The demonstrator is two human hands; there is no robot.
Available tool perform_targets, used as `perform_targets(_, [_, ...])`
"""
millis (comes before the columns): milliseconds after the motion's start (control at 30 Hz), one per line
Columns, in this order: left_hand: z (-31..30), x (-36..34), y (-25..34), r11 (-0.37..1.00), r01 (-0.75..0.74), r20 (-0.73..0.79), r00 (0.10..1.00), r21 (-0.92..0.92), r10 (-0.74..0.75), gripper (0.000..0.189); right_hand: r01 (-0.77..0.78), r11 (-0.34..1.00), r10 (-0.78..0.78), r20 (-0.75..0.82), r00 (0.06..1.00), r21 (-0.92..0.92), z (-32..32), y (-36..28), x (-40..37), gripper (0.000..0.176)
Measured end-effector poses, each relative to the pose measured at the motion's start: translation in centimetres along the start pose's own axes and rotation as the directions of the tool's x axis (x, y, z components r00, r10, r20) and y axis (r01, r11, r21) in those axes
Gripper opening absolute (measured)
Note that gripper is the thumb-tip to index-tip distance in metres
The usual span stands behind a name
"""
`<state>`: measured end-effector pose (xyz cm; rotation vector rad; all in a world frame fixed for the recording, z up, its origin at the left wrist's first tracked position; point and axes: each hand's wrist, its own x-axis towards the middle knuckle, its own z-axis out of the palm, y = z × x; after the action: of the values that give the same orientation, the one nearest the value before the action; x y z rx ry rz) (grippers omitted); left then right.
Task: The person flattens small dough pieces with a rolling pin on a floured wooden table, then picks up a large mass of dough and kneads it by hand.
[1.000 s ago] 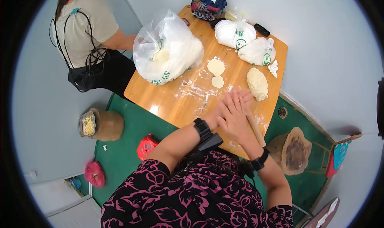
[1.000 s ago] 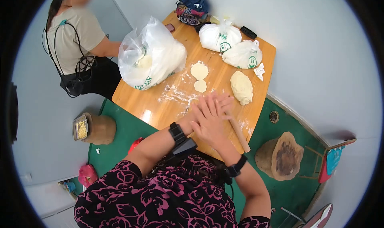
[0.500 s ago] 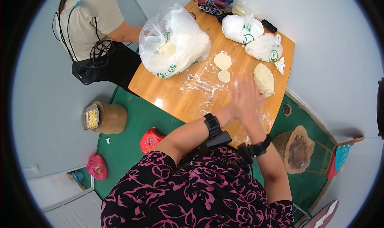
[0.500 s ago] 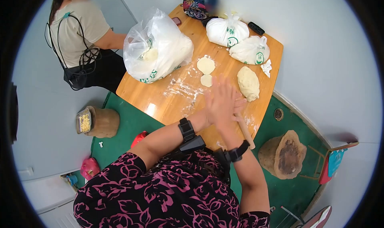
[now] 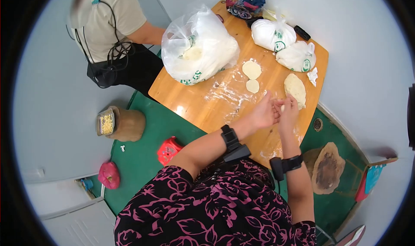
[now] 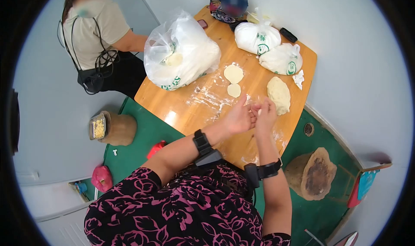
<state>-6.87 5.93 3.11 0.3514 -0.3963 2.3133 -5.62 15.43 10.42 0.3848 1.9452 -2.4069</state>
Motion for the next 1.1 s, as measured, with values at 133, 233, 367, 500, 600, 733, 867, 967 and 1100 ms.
perform_targets(133, [11.3, -2.2, 1.9, 0.752, 0.267, -0.724, 0.578, 0.603, 0.375, 0.035, -0.414, 0.869, 0.407, 0.084, 0.909, 0.269, -6.4, -0.6, 0.5, 0.017])
perform_targets(233, [12.2, -6.6, 10.3, 0.432, 0.306, -0.529, 0.522, 0.848, 0.669, 0.031, -0.491, 0.814, 0.505, 0.039, 0.862, 0.311, -10.6, 0.4, -0.7, 0.012])
perform_targets(367, [16.1, -8.5, 16.5, -0.202, 0.544, 0.028, 0.311, 0.815, 0.95, 0.023, -0.484, 0.774, 0.565, -0.101, 0.819, 0.408, -14.1, 1.7, -3.1, 0.01])
perform_targets(500, [16.8, -9.9, 24.8, -0.584, 0.806, 0.416, 0.502, 0.093, 0.758, 0.018, -0.478, 0.793, 0.569, -0.179, 0.803, 0.378, -15.5, 3.2, -5.6, 0.01])
perform_targets(600, [13.7, -12.3, 30.0, -0.523, 0.819, 0.0, 0.538, -0.236, 0.843, 0.02, -0.478, 0.798, 0.564, -0.176, 0.807, 0.366, -15.2, 3.4, -7.1, 0.011])
perform_targets(733, [10.8, -13.3, 30.0, -0.65, 0.578, -0.212, 0.645, -0.494, 0.735, 0.02, -0.435, 0.836, 0.51, -0.18, 0.841, 0.336, -14.8, 2.6, -8.2, 0.013])
perform_targets(867, [9.8, -14.0, 30.9, -0.607, 0.654, -0.149, 0.615, -0.452, 0.774, 0.021, -0.439, 0.847, 0.499, -0.165, 0.851, 0.298, -15.2, 2.7, -8.6, 0.013])
perform_targets(967, [12.2, -12.9, 29.0, -0.468, 0.86, 0.001, 0.478, -0.202, 0.878, 0.018, -0.444, 0.851, 0.502, -0.186, 0.844, 0.28, -15.1, 2.6, -8.5, 0.014])
perform_targets(1100, [12.4, -13.6, 31.7, 0.022, 0.765, -0.004, -0.026, 0.643, 1.0, 0.017, -0.434, 0.863, 0.484, -0.176, 0.857, 0.258, -14.9, 2.9, -8.4, 0.014])
